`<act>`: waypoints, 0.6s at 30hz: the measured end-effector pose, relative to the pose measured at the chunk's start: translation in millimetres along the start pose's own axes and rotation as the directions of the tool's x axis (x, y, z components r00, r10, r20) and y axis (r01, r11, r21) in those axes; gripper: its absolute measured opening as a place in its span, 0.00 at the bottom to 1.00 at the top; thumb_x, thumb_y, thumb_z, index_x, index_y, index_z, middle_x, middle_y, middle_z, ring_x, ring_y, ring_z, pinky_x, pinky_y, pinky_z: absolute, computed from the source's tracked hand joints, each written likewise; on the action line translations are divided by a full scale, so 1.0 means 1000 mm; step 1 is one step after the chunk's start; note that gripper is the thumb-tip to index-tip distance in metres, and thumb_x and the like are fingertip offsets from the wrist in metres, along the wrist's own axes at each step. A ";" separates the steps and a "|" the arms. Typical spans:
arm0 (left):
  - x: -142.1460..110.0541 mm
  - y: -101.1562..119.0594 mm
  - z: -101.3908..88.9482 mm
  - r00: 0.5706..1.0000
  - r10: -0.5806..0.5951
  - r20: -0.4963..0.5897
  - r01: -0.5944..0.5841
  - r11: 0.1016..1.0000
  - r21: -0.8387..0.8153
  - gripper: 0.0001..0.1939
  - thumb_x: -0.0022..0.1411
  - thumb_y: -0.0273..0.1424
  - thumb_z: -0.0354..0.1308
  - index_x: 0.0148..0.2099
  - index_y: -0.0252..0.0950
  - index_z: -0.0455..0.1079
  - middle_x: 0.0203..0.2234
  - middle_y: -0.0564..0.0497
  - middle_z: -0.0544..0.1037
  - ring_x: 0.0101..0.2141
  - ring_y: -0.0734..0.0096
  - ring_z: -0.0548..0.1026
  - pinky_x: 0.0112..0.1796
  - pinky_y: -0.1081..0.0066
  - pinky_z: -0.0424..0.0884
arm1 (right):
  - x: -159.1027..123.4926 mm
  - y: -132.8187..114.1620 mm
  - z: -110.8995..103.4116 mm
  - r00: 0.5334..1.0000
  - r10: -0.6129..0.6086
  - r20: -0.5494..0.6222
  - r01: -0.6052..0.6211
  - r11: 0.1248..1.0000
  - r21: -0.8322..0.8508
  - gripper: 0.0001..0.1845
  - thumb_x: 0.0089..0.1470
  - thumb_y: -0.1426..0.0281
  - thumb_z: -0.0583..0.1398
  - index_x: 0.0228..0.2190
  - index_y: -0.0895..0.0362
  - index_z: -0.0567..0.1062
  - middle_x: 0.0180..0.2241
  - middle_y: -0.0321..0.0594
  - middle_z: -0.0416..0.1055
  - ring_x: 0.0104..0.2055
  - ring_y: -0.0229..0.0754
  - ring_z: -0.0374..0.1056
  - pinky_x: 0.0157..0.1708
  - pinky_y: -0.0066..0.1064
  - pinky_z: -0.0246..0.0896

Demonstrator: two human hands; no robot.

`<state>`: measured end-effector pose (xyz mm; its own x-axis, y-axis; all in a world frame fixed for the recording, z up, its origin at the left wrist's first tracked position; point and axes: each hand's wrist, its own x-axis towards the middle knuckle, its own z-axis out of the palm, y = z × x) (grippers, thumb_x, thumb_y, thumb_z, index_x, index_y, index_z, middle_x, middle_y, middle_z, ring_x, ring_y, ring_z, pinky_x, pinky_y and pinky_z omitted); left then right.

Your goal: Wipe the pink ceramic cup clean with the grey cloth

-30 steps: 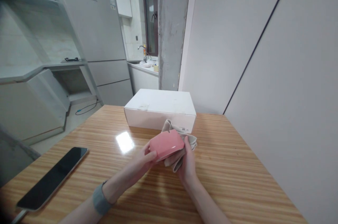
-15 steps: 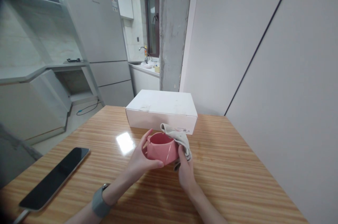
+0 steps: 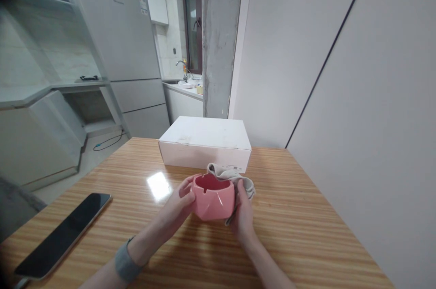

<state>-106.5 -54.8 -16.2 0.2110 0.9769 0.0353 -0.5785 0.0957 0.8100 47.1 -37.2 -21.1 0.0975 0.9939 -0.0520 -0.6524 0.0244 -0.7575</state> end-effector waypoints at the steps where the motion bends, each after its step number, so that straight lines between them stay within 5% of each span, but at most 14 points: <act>1: -0.001 0.000 0.001 0.997 -0.018 0.070 0.020 0.999 -0.025 0.37 0.41 0.41 0.72 0.53 0.35 0.68 0.51 0.38 0.73 0.51 0.52 0.70 0.45 0.65 0.68 | -0.003 -0.001 0.002 1.000 0.003 0.029 -0.003 1.000 -0.008 0.20 0.43 0.51 0.65 0.30 0.54 0.80 0.31 0.39 0.80 0.41 0.52 0.74 0.42 0.39 0.68; 4: -0.005 0.002 0.002 0.969 -0.070 0.239 0.075 0.997 -0.013 0.41 0.39 0.42 0.72 0.56 0.35 0.66 0.50 0.38 0.73 0.51 0.51 0.70 0.45 0.65 0.68 | -0.007 -0.001 0.003 0.990 -0.078 0.116 0.088 0.993 -0.079 0.16 0.44 0.54 0.65 0.27 0.54 0.79 0.31 0.39 0.80 0.41 0.50 0.74 0.42 0.36 0.68; 6: -0.005 0.002 0.000 0.960 -0.112 0.256 0.110 0.994 0.024 0.39 0.42 0.41 0.71 0.56 0.34 0.67 0.49 0.38 0.74 0.49 0.52 0.72 0.41 0.67 0.69 | -0.006 0.001 0.001 0.979 -0.133 0.153 0.156 0.977 -0.147 0.14 0.48 0.56 0.64 0.27 0.53 0.79 0.32 0.38 0.80 0.42 0.49 0.73 0.42 0.34 0.67; 9: -0.003 0.001 -0.005 0.968 -0.143 0.206 0.133 0.989 0.063 0.36 0.45 0.42 0.69 0.55 0.33 0.68 0.46 0.39 0.76 0.46 0.53 0.74 0.39 0.68 0.70 | -0.002 0.003 -0.002 0.967 -0.183 0.177 0.221 0.947 -0.232 0.14 0.52 0.57 0.61 0.29 0.54 0.79 0.33 0.39 0.79 0.43 0.49 0.72 0.43 0.35 0.66; 13: 0.001 -0.001 -0.009 0.995 -0.020 0.096 0.005 0.989 0.150 0.36 0.41 0.42 0.71 0.51 0.31 0.70 0.45 0.39 0.77 0.46 0.51 0.73 0.44 0.64 0.68 | -0.003 0.003 0.001 0.927 -0.320 0.196 0.367 0.881 -0.298 0.14 0.53 0.57 0.60 0.31 0.53 0.80 0.37 0.39 0.79 0.46 0.49 0.71 0.48 0.36 0.63; 18: -0.001 0.000 -0.005 0.990 0.142 0.003 -0.137 0.950 0.282 0.42 0.36 0.34 0.74 0.56 0.36 0.65 0.50 0.41 0.74 0.49 0.50 0.71 0.47 0.62 0.68 | -0.010 0.010 -0.003 0.943 -0.307 0.127 0.332 0.866 -0.373 0.19 0.51 0.54 0.61 0.38 0.53 0.79 0.39 0.41 0.79 0.48 0.51 0.70 0.51 0.40 0.62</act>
<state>-110.3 -54.5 -19.5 0.1291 0.9800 0.1513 -0.3563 -0.0965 0.9294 42.5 -47.7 -29.9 0.1967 0.9436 0.2663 -0.2519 0.3111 -0.9164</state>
